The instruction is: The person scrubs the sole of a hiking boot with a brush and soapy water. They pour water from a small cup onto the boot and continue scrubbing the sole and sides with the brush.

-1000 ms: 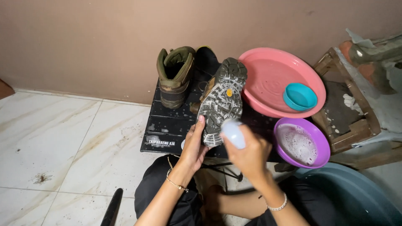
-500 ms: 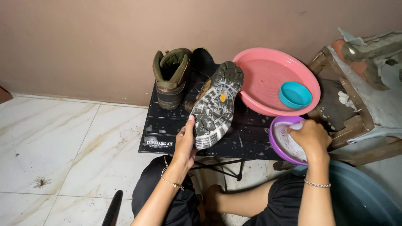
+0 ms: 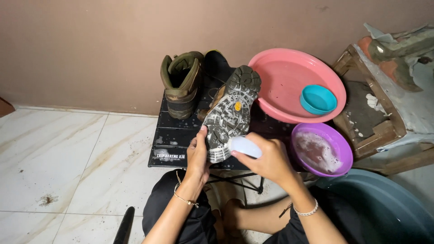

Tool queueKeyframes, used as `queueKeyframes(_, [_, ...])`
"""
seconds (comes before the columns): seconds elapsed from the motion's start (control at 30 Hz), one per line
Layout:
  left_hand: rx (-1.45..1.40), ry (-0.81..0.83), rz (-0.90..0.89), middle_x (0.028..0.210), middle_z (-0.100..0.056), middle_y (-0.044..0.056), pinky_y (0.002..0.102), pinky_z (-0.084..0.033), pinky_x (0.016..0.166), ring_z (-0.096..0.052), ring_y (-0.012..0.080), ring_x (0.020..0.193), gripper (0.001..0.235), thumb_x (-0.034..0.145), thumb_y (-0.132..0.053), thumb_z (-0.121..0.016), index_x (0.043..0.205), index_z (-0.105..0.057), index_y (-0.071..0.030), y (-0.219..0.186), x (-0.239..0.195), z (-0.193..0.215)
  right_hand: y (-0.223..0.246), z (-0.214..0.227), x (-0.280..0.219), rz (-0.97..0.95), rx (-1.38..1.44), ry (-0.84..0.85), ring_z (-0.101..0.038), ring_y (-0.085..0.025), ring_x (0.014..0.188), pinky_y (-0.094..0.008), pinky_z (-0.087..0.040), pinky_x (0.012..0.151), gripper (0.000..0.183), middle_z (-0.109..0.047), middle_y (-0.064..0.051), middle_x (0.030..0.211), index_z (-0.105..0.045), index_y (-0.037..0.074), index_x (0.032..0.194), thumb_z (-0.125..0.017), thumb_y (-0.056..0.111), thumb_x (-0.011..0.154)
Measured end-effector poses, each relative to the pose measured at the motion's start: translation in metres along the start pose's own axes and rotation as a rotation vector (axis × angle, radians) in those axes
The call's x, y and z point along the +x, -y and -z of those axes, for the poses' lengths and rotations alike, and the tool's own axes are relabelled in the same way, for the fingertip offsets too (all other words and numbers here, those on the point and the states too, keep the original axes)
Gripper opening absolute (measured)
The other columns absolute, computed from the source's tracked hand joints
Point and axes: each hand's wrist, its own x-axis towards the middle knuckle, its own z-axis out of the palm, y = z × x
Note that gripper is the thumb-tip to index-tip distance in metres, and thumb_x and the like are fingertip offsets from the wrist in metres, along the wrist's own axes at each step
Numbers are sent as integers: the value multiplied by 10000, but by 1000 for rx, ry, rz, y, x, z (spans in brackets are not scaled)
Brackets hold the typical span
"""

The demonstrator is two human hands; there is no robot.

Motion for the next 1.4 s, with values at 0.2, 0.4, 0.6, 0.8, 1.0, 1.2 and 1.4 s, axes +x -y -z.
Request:
queueKeyframes(0.2, [38, -38, -33, 850, -652, 180, 442, -604, 611, -687, 304, 764, 480, 842, -500, -755, 902, -644, -36, 5, 8, 10, -24, -8, 26, -47, -69, -207, -678, -385, 600, -365, -483, 465, 207, -631, -160, 570, -726, 159, 831, -849, 298, 740])
queueKeyframes(0.4, [56, -63, -33, 890, -659, 199, 457, -577, 654, -668, 301, 851, 461, 833, -502, -747, 895, -662, -52, -11, -9, 0, -13, -1, 22, -25, -38, -112, -677, -341, 544, -353, -467, 465, 204, -632, -131, 535, -722, 179, 762, -850, 322, 693])
queueKeyframes(0.6, [77, -101, -68, 849, -667, 173, 428, -583, 657, -682, 290, 828, 472, 827, -517, -759, 907, -679, -59, 25, 44, 17, 5, -29, 0, 19, 25, -118, -696, -361, 581, -377, -520, 498, 230, -643, -129, 535, -716, 181, 772, -867, 328, 681])
queueKeyframes(0.8, [231, -86, -145, 892, -611, 140, 391, -524, 680, -603, 258, 901, 429, 859, -520, -727, 947, -706, -101, 27, 37, 21, -15, -32, 21, -37, -85, -259, -653, -311, 508, -322, -459, 451, 218, -593, -108, 488, -713, 178, 770, -861, 336, 737])
queueKeyframes(1.0, [190, -95, -147, 873, -607, 146, 407, -528, 703, -564, 254, 889, 455, 853, -511, -745, 947, -683, -70, 44, 66, 34, 13, -25, 5, -38, 73, 112, -665, -379, 523, -373, -474, 466, 216, -654, -148, 525, -734, 187, 740, -850, 348, 654])
queueKeyframes(1.2, [179, 44, -98, 1050, -577, 173, 473, -518, 854, -543, 283, 1054, 620, 922, -629, -595, 1078, -589, -29, 33, 33, 21, 8, -31, 22, -162, -201, 88, -697, -347, 612, -413, -490, 529, 244, -650, -92, 534, -723, 251, 820, -795, 460, 715])
queueKeyframes(1.4, [147, 75, -100, 1070, -509, 146, 461, -494, 881, -499, 273, 1094, 590, 938, -616, -606, 1062, -536, -43, 47, 55, 34, 13, -13, 19, -179, -208, 320, -726, -388, 767, -489, -526, 650, 277, -727, -138, 672, -745, 223, 871, -786, 426, 686])
